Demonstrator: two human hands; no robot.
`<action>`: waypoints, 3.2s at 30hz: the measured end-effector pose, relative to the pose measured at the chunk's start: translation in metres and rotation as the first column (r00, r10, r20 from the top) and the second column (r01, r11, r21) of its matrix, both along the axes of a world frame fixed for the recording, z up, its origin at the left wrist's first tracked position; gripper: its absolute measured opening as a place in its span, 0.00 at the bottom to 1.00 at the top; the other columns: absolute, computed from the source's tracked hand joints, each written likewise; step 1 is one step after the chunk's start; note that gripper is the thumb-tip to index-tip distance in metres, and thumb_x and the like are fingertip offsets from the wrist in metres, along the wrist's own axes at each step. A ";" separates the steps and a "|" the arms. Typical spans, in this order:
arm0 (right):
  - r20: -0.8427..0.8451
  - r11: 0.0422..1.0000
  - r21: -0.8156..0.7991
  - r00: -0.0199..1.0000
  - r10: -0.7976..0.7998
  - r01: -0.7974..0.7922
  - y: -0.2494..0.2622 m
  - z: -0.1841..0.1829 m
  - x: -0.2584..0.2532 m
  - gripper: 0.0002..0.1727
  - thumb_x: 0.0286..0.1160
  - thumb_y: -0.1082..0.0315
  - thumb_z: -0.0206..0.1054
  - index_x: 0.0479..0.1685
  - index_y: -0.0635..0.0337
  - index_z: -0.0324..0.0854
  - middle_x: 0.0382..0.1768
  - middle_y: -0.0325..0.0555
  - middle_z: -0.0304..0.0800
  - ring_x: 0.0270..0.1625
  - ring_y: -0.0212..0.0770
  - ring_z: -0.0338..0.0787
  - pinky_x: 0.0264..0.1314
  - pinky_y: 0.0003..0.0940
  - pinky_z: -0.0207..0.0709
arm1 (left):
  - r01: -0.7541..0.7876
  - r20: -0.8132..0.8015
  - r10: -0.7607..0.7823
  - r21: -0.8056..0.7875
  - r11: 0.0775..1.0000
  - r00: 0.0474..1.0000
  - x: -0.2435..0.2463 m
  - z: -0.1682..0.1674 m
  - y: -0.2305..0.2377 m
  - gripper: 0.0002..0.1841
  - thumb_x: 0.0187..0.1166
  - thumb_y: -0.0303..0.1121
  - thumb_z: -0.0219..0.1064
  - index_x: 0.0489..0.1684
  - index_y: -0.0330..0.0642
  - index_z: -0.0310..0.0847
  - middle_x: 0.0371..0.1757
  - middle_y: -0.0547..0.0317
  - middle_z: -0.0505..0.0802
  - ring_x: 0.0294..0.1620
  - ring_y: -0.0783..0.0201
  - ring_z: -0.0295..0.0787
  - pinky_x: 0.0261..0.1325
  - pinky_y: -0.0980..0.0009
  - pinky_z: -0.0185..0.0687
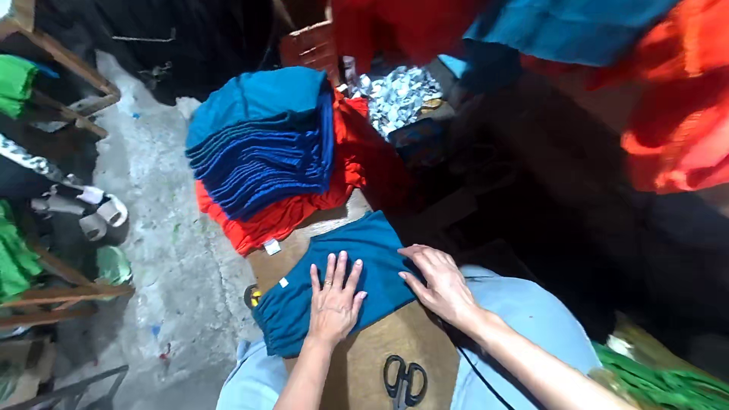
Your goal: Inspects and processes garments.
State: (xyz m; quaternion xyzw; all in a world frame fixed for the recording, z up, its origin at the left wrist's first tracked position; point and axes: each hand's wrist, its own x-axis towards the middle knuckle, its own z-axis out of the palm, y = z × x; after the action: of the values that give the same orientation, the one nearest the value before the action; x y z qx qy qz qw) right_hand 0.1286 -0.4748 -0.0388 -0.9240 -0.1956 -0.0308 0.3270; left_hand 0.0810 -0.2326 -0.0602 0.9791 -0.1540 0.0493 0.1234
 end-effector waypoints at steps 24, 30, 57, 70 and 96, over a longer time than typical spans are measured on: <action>0.013 0.832 -0.366 0.892 0.452 -0.417 0.139 -0.037 0.011 0.40 0.88 0.37 0.34 0.88 0.50 0.68 0.89 0.54 0.63 0.92 0.63 0.57 0.84 0.81 0.37 | -0.761 -0.868 0.286 -0.495 -0.419 0.407 -0.092 0.028 0.103 0.24 0.78 0.26 0.71 0.71 0.32 0.71 0.45 0.49 0.91 0.44 0.65 0.90 0.52 0.67 0.87; -0.012 0.804 -0.446 0.900 0.435 -0.394 0.137 -0.037 0.012 0.43 0.87 0.35 0.30 0.90 0.51 0.64 0.91 0.56 0.59 0.93 0.64 0.54 0.83 0.83 0.34 | -0.821 -0.797 0.446 -0.533 -0.203 0.407 -0.086 0.029 0.105 0.13 0.81 0.33 0.70 0.57 0.37 0.81 0.48 0.50 0.91 0.51 0.62 0.89 0.58 0.61 0.85; -0.062 0.964 -0.100 0.969 0.239 -0.244 0.120 -0.015 0.042 0.27 0.89 0.49 0.52 0.81 0.46 0.78 0.84 0.44 0.74 0.90 0.52 0.64 0.86 0.79 0.37 | -0.834 -0.780 0.480 -0.528 -0.161 0.401 -0.072 0.013 0.118 0.17 0.87 0.29 0.57 0.67 0.28 0.72 0.50 0.54 0.89 0.47 0.74 0.89 0.54 0.71 0.88; -0.293 0.948 0.202 0.939 -0.182 0.247 0.056 -0.008 0.113 0.07 0.76 0.70 0.72 0.45 0.64 0.88 0.46 0.54 0.90 0.52 0.52 0.89 0.55 0.51 0.80 | -0.174 0.172 0.228 -0.280 0.944 0.958 0.066 -0.003 0.021 0.14 0.78 0.28 0.60 0.49 0.38 0.93 0.56 0.44 0.94 0.62 0.41 0.89 0.65 0.44 0.81; -0.258 0.877 0.395 0.949 -0.181 0.274 0.054 -0.015 0.119 0.08 0.72 0.77 0.71 0.47 0.60 0.84 0.42 0.40 0.89 0.38 0.24 0.82 0.40 0.18 0.75 | -0.125 0.140 0.114 0.071 0.990 0.984 0.065 -0.014 0.014 0.26 0.88 0.45 0.46 0.75 0.45 0.82 0.80 0.53 0.83 0.83 0.48 0.74 0.79 0.46 0.63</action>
State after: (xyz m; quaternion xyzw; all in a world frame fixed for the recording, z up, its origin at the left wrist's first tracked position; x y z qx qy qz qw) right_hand 0.2480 -0.4207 -0.0537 -0.8446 -0.0374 -0.0119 0.5340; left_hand 0.1458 -0.2186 -0.0742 0.9851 -0.1050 0.1170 0.0703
